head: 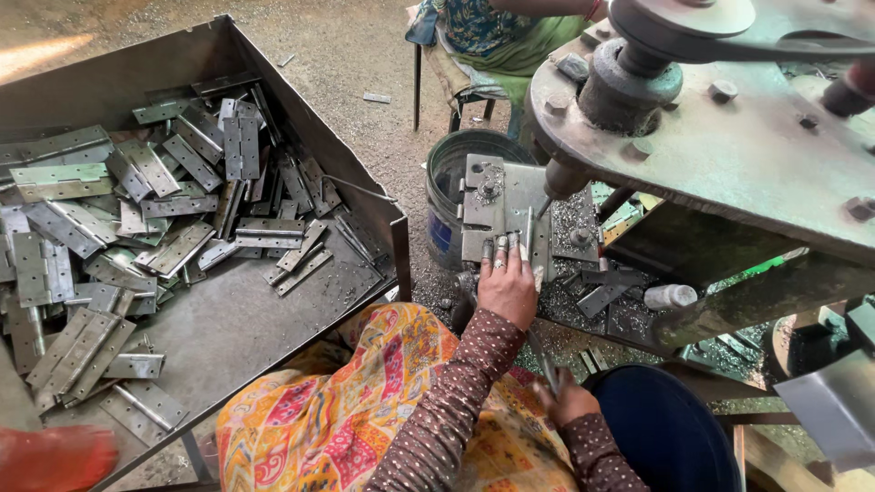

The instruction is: The person repeatedly picks metal hinge pieces from a bin, places them under a punch press, and activates the press to create holes. Processed pieces are dropped into a bucket below. The person uses a metal rod to assist in handling the parts.

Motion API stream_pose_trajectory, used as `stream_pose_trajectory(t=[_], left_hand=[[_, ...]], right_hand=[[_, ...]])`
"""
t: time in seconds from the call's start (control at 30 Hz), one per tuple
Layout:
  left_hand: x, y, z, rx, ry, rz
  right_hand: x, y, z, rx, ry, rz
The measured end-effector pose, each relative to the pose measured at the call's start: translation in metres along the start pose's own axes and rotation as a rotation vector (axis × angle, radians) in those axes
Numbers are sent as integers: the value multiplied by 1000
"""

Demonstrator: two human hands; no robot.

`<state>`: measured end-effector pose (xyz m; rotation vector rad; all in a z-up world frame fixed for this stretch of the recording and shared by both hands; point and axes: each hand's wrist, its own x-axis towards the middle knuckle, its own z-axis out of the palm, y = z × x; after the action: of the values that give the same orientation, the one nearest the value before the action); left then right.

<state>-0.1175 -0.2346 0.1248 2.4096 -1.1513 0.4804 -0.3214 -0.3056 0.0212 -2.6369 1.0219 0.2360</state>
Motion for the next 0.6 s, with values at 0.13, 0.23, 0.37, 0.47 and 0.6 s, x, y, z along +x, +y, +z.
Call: stream_pose_trajectory(t=[0.13,0.23,0.37,0.47,0.6], left_hand=[[-6,-2,3,-21,-27,-3],[-5,-2,8,-31,47,-4],[9,-8,24,38,1,17],[26,-12,41,12,-50,-19],[39,-11,44,89,14,-4]], right_hand=[[7,23,41,47,-176,93],[25,36,26,136,-71,-153],[51,34,-22,-80,-172,-98],[50,27,-34,-113,-134,-162],[27,20,-12,-29,-68,-47]])
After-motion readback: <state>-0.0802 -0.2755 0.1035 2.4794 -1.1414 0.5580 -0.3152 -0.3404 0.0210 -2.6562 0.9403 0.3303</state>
